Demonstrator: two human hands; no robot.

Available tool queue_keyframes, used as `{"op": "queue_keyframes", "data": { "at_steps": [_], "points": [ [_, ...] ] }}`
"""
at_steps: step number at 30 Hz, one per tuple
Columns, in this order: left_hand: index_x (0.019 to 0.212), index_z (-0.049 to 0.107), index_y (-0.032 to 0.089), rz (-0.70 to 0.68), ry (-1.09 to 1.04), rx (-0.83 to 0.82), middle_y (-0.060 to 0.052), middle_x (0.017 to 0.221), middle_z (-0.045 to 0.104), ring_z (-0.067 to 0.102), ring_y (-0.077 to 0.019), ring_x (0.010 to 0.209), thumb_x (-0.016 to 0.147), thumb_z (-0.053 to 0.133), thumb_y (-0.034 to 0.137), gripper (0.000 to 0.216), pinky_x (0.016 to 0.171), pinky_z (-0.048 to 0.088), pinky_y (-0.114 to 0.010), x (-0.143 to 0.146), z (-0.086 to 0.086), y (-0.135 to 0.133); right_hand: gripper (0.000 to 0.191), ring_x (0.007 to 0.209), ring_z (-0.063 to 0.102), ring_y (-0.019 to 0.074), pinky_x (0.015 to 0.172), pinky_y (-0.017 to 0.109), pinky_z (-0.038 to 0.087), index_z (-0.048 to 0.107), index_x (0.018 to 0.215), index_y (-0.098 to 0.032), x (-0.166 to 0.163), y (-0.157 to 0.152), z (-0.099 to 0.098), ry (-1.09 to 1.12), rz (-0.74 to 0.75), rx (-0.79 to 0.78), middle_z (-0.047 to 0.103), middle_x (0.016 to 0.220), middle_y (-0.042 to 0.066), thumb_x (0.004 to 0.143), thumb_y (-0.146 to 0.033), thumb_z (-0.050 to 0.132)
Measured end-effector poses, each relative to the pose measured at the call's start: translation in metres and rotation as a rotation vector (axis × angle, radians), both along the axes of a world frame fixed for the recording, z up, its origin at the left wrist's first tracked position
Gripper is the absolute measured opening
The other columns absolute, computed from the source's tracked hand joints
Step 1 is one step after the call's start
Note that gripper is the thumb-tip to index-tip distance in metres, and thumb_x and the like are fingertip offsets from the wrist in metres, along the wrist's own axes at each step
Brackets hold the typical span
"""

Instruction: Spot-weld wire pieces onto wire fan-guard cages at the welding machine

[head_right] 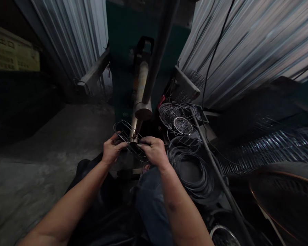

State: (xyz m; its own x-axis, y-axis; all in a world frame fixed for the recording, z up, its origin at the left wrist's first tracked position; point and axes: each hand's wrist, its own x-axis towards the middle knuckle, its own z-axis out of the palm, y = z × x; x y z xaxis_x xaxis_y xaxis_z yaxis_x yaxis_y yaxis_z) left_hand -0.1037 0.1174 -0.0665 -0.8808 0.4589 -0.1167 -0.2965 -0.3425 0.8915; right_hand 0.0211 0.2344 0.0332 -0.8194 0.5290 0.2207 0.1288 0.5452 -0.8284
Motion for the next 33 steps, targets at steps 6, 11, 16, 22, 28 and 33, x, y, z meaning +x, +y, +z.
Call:
{"op": "queue_keyframes", "data": {
  "at_steps": [6,11,16,22,28,33],
  "points": [
    [0.112,0.063,0.011,0.002,-0.054,-0.040,-0.004,0.083,0.069,0.063,-0.0148,0.072,0.043,0.086,0.021,0.073,0.070,0.050,-0.027,0.001,0.002,0.002,0.008,0.071,0.065,0.0182,0.066,0.026,0.047,0.074,0.070,-0.018,-0.005,-0.003,0.005,-0.072,-0.051,0.040,0.072,0.074,0.004,0.069,-0.019,0.066],
    [0.106,0.065,0.011,0.030,-0.004,-0.075,-0.003,0.083,0.068,0.061,-0.0136,0.072,0.042,0.087,0.022,0.069,0.070,0.049,-0.026,0.004,0.001,0.003,0.007,0.069,0.064,0.0168,0.061,0.024,0.046,0.073,0.071,-0.017,-0.006,0.000,0.011,-0.131,-0.036,0.061,0.070,0.069,0.002,0.069,-0.019,0.066],
    [0.104,0.065,0.012,0.001,-0.043,-0.020,-0.001,0.080,0.067,0.061,-0.0121,0.070,0.043,0.086,0.021,0.065,0.072,0.049,-0.026,0.006,-0.004,0.007,0.009,0.080,0.066,0.0185,0.073,0.027,0.050,0.072,0.074,-0.017,0.025,0.005,0.008,0.025,-0.007,0.013,0.072,0.083,0.003,0.073,-0.023,0.065],
    [0.104,0.063,0.013,0.014,-0.083,0.008,0.001,0.078,0.065,0.059,-0.0103,0.065,0.042,0.085,0.018,0.066,0.071,0.049,-0.026,0.009,-0.003,0.008,0.017,0.096,0.066,0.0235,0.088,0.036,0.051,0.074,0.086,-0.021,0.076,0.001,-0.043,0.018,-0.178,0.032,0.071,0.101,0.008,0.069,-0.022,0.070],
    [0.106,0.061,0.015,-0.026,-0.005,0.012,0.001,0.085,0.064,0.060,-0.0115,0.073,0.041,0.086,0.017,0.070,0.071,0.049,-0.025,0.014,-0.013,0.015,0.011,0.087,0.067,0.0203,0.080,0.031,0.053,0.073,0.083,-0.020,0.077,0.009,-0.067,-0.009,-0.075,0.005,0.071,0.095,0.007,0.074,-0.021,0.066],
    [0.104,0.062,0.015,-0.041,0.005,-0.009,0.001,0.081,0.065,0.060,-0.0123,0.071,0.042,0.086,0.018,0.067,0.072,0.049,-0.026,0.015,-0.016,0.017,0.010,0.077,0.066,0.0177,0.073,0.029,0.052,0.070,0.079,-0.019,0.077,0.014,-0.060,0.007,0.042,0.081,0.070,0.083,0.005,0.077,-0.017,0.061]
  ]
}}
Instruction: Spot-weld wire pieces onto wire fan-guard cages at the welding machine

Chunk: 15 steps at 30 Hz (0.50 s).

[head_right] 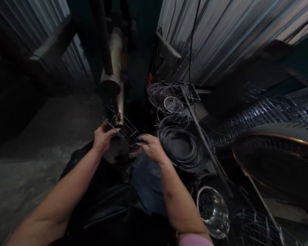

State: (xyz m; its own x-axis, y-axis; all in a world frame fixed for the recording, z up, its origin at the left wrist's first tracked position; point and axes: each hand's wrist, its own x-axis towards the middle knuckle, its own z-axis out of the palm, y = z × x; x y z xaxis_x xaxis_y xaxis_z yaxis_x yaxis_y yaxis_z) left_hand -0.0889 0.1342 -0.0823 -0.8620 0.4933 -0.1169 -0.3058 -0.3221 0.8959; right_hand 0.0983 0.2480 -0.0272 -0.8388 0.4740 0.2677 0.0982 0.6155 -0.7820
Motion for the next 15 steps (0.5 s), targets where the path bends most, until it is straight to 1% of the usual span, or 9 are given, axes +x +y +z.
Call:
{"op": "queue_keyframes", "data": {
  "at_steps": [4,8,11,13,15],
  "points": [
    [0.110,0.059,0.015,-0.007,-0.027,-0.021,0.000,0.084,0.066,0.061,-0.0127,0.071,0.043,0.085,0.018,0.072,0.074,0.049,-0.028,-0.001,0.003,-0.003,0.012,0.083,0.067,0.0193,0.077,0.030,0.054,0.069,0.080,-0.019,-0.001,-0.007,-0.006,0.090,-0.067,0.090,0.071,0.088,0.008,0.078,-0.015,0.058],
    [0.115,0.058,0.015,-0.005,-0.033,-0.028,-0.001,0.088,0.067,0.062,-0.0128,0.073,0.042,0.086,0.020,0.078,0.075,0.049,-0.028,-0.003,0.004,-0.005,0.013,0.081,0.068,0.0190,0.074,0.030,0.055,0.069,0.079,-0.020,-0.004,-0.014,-0.013,0.139,-0.115,0.100,0.072,0.087,0.007,0.079,-0.017,0.057],
    [0.117,0.057,0.016,-0.010,-0.034,-0.026,-0.001,0.090,0.067,0.062,-0.0122,0.073,0.043,0.086,0.020,0.079,0.075,0.049,-0.028,-0.002,0.005,-0.005,0.014,0.081,0.068,0.0191,0.074,0.030,0.055,0.070,0.078,-0.021,-0.004,-0.016,-0.012,0.137,-0.114,0.085,0.072,0.086,0.007,0.078,-0.016,0.056],
    [0.114,0.059,0.016,-0.016,-0.036,-0.017,0.000,0.088,0.067,0.062,-0.0118,0.073,0.044,0.085,0.018,0.075,0.074,0.049,-0.026,-0.001,0.006,-0.006,0.015,0.081,0.068,0.0193,0.075,0.030,0.055,0.070,0.079,-0.021,-0.002,-0.018,-0.008,0.132,-0.114,0.065,0.072,0.086,0.007,0.079,-0.017,0.056],
    [0.108,0.061,0.016,-0.022,-0.041,-0.014,0.001,0.081,0.066,0.060,-0.0105,0.068,0.045,0.084,0.017,0.067,0.070,0.048,-0.024,0.001,0.008,-0.008,0.013,0.082,0.069,0.0196,0.075,0.031,0.056,0.071,0.079,-0.021,0.001,-0.022,-0.002,0.134,-0.120,0.044,0.072,0.088,0.007,0.079,-0.019,0.058]
  ]
}}
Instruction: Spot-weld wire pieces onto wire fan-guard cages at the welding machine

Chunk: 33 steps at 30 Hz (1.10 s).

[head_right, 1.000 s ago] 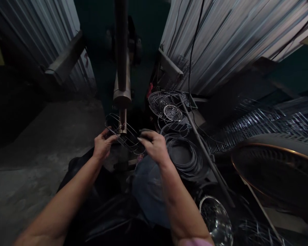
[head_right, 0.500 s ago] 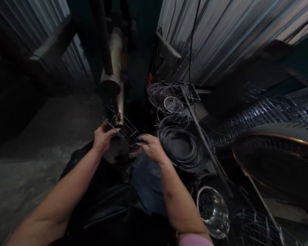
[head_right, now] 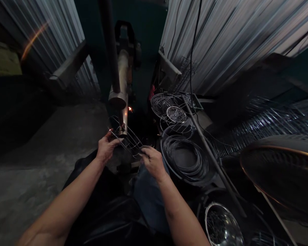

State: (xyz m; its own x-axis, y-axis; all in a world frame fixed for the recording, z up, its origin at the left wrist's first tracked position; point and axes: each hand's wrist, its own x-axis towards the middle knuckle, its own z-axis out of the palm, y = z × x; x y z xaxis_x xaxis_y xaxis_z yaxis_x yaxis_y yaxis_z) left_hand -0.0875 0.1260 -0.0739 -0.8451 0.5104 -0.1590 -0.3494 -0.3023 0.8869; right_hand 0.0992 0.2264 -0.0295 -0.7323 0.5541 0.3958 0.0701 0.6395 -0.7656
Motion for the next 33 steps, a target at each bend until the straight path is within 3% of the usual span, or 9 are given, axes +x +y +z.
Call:
{"op": "queue_keyframes", "data": {
  "at_steps": [4,10,24,33],
  "points": [
    [0.098,0.064,0.014,-0.106,-0.043,-0.033,0.000,0.074,0.064,0.058,-0.0112,0.062,0.053,0.081,0.023,0.049,0.058,0.047,-0.023,0.003,0.002,-0.007,0.010,0.081,0.068,0.0193,0.075,0.031,0.055,0.071,0.079,-0.021,-0.003,-0.010,0.018,0.032,-0.009,0.002,0.072,0.089,0.006,0.080,-0.023,0.061],
    [0.094,0.062,0.014,-0.171,-0.205,-0.015,-0.003,0.078,0.064,0.060,-0.0127,0.063,0.057,0.077,0.024,0.041,0.057,0.049,-0.026,-0.006,-0.003,-0.011,0.013,0.077,0.066,0.0179,0.074,0.029,0.053,0.068,0.079,-0.020,-0.033,-0.017,0.039,0.033,0.003,0.084,0.070,0.082,0.006,0.083,-0.021,0.056],
    [0.083,0.063,0.015,-0.144,-0.312,-0.007,-0.004,0.073,0.065,0.062,-0.0154,0.060,0.052,0.076,0.023,0.035,0.057,0.050,-0.030,-0.024,-0.008,-0.003,0.017,0.067,0.061,0.0172,0.065,0.028,0.047,0.063,0.071,-0.020,-0.066,-0.012,0.052,-0.039,0.015,0.159,0.066,0.072,0.005,0.083,-0.022,0.051],
    [0.083,0.061,0.015,-0.156,-0.369,-0.003,-0.005,0.076,0.066,0.062,-0.0148,0.061,0.053,0.077,0.026,0.036,0.055,0.050,-0.028,-0.020,-0.014,0.003,0.017,0.065,0.059,0.0171,0.062,0.028,0.045,0.064,0.069,-0.020,-0.072,-0.009,0.058,-0.137,-0.021,0.173,0.066,0.070,0.004,0.081,-0.024,0.053]
  ]
}}
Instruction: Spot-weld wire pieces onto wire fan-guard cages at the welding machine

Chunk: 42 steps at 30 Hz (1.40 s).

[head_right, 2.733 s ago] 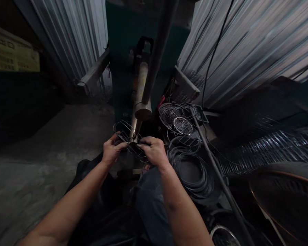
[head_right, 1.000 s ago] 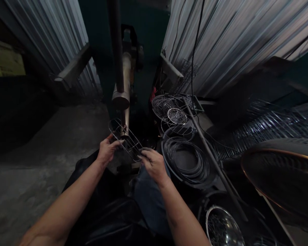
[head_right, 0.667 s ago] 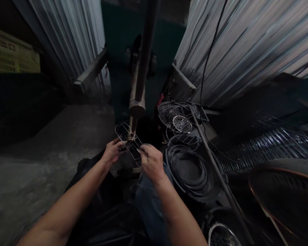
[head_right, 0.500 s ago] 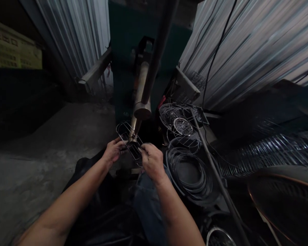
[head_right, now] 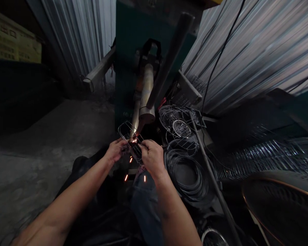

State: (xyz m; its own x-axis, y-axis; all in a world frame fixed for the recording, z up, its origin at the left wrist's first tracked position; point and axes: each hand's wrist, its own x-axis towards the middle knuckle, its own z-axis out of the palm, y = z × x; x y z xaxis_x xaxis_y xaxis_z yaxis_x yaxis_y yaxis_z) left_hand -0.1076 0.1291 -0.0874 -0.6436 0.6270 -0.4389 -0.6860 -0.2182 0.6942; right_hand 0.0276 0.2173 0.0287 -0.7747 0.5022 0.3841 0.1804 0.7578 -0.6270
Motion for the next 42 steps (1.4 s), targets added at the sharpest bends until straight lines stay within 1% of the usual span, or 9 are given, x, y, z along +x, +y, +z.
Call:
{"op": "queue_keyframes", "data": {
  "at_steps": [8,13,20,23,26,29,33,38,42],
  "points": [
    [0.098,0.057,0.020,-0.017,-0.069,0.092,-0.004,0.084,0.066,0.063,-0.0171,0.067,0.056,0.079,0.028,0.048,0.060,0.052,-0.034,0.017,0.004,-0.002,0.015,0.072,0.062,0.0180,0.069,0.029,0.047,0.066,0.074,-0.020,0.006,0.000,-0.007,0.040,0.013,-0.032,0.068,0.076,0.005,0.081,-0.022,0.053],
    [0.102,0.057,0.020,-0.046,-0.020,0.077,-0.004,0.080,0.065,0.064,-0.0191,0.066,0.055,0.082,0.028,0.054,0.057,0.052,-0.034,0.014,0.001,-0.006,0.014,0.067,0.061,0.0171,0.064,0.028,0.047,0.065,0.071,-0.020,0.008,-0.001,-0.009,0.071,0.001,-0.088,0.067,0.071,0.004,0.080,-0.024,0.055],
    [0.096,0.059,0.017,-0.063,-0.008,-0.008,-0.001,0.073,0.062,0.059,-0.0135,0.055,0.054,0.082,0.032,0.050,0.052,0.050,-0.029,0.018,0.005,-0.014,0.015,0.065,0.060,0.0164,0.064,0.027,0.046,0.066,0.072,-0.018,0.007,-0.007,-0.011,0.076,-0.048,-0.139,0.065,0.069,0.003,0.081,-0.027,0.056],
    [0.103,0.059,0.020,-0.137,0.013,-0.004,-0.002,0.081,0.064,0.061,-0.0142,0.060,0.059,0.080,0.031,0.051,0.054,0.051,-0.029,0.027,0.006,-0.020,0.017,0.066,0.060,0.0163,0.064,0.027,0.047,0.067,0.073,-0.018,0.011,-0.012,-0.007,0.050,-0.051,-0.180,0.066,0.070,0.003,0.082,-0.028,0.056],
    [0.105,0.057,0.021,-0.161,0.030,-0.014,-0.002,0.079,0.063,0.061,-0.0147,0.059,0.059,0.079,0.024,0.051,0.053,0.051,-0.030,0.033,0.007,-0.023,0.013,0.078,0.063,0.0183,0.072,0.029,0.050,0.068,0.080,-0.019,0.025,-0.016,-0.003,0.092,-0.042,-0.218,0.069,0.085,0.005,0.081,-0.028,0.059],
    [0.094,0.058,0.016,-0.135,-0.049,-0.038,-0.003,0.072,0.061,0.062,-0.0185,0.057,0.060,0.076,0.023,0.039,0.051,0.052,-0.033,0.033,0.011,-0.023,0.013,0.099,0.063,0.0222,0.086,0.033,0.050,0.069,0.088,-0.019,0.044,-0.017,-0.003,0.192,-0.097,-0.244,0.068,0.106,0.009,0.078,-0.027,0.065],
    [0.089,0.059,0.013,-0.112,-0.183,-0.060,-0.007,0.068,0.061,0.063,-0.0216,0.057,0.071,0.065,0.027,0.024,0.051,0.054,-0.035,0.028,0.020,-0.021,0.009,0.096,0.065,0.0221,0.087,0.033,0.051,0.072,0.082,-0.020,0.055,-0.013,-0.012,0.105,0.031,-0.333,0.070,0.102,0.008,0.076,-0.026,0.068],
    [0.090,0.057,0.014,-0.072,-0.194,-0.114,-0.005,0.065,0.059,0.062,-0.0207,0.054,0.078,0.058,0.022,0.014,0.051,0.054,-0.036,0.026,0.027,-0.020,0.011,0.092,0.066,0.0219,0.085,0.032,0.051,0.075,0.080,-0.021,0.042,-0.001,-0.016,0.009,0.102,-0.393,0.072,0.095,0.006,0.073,-0.025,0.068],
    [0.092,0.055,0.015,-0.075,-0.219,-0.164,-0.005,0.066,0.057,0.062,-0.0209,0.056,0.082,0.055,0.026,0.015,0.052,0.054,-0.035,0.026,0.029,-0.019,0.008,0.083,0.067,0.0198,0.076,0.028,0.052,0.074,0.074,-0.020,0.031,0.004,-0.012,-0.004,0.183,-0.457,0.072,0.085,0.005,0.069,-0.022,0.070]
  ]
}}
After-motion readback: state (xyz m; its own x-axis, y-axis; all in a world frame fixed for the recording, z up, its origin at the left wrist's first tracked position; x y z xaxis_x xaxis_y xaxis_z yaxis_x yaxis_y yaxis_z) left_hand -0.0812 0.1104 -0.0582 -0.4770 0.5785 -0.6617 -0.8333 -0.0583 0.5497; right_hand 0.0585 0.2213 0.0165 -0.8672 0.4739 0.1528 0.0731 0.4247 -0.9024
